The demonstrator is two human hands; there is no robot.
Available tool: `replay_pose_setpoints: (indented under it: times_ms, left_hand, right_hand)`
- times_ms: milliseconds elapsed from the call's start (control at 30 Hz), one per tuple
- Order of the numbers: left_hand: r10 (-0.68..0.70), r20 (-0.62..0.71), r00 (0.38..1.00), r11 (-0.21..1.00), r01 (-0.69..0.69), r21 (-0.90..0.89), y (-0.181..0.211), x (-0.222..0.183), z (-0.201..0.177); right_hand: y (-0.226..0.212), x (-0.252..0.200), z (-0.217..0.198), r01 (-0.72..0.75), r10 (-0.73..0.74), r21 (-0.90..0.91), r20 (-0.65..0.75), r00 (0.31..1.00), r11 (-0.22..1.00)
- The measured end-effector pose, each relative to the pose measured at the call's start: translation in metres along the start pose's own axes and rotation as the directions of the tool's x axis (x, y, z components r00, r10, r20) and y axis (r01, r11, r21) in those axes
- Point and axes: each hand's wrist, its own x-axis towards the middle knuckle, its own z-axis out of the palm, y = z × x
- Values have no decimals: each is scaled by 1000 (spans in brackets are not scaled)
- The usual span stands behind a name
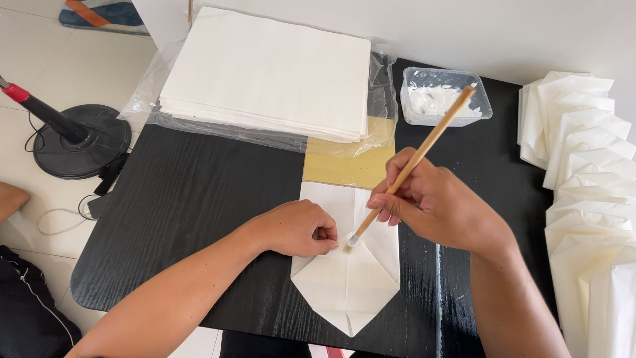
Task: Folding and gluing the bottom of a paper bag on a small table.
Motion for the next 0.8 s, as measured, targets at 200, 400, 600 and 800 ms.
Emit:
replay_pose_setpoints:
  times_ms: [200, 400, 600, 800]
  left_hand:
    - [-10, -4, 1000, 1000, 10, -8, 2, -1, -1]
    - [-6, -2, 1000, 1000, 6, -19, 1, -1, 0]
    - [1, -21, 1000, 1000, -1, -9, -2, 1, 2]
    - [3, -3, 1000, 1000, -3, 28, -2, 2, 3]
  right_hand:
    - [-1, -3, -8, -36, 46, 80, -132, 990, 996]
    - [1, -16, -25, 190, -174, 114, -138, 975, 975]
    - [1, -15, -23, 47, -53, 36, 160, 986, 998]
    - [9, -6, -14, 59, -55, -27, 112, 992, 998]
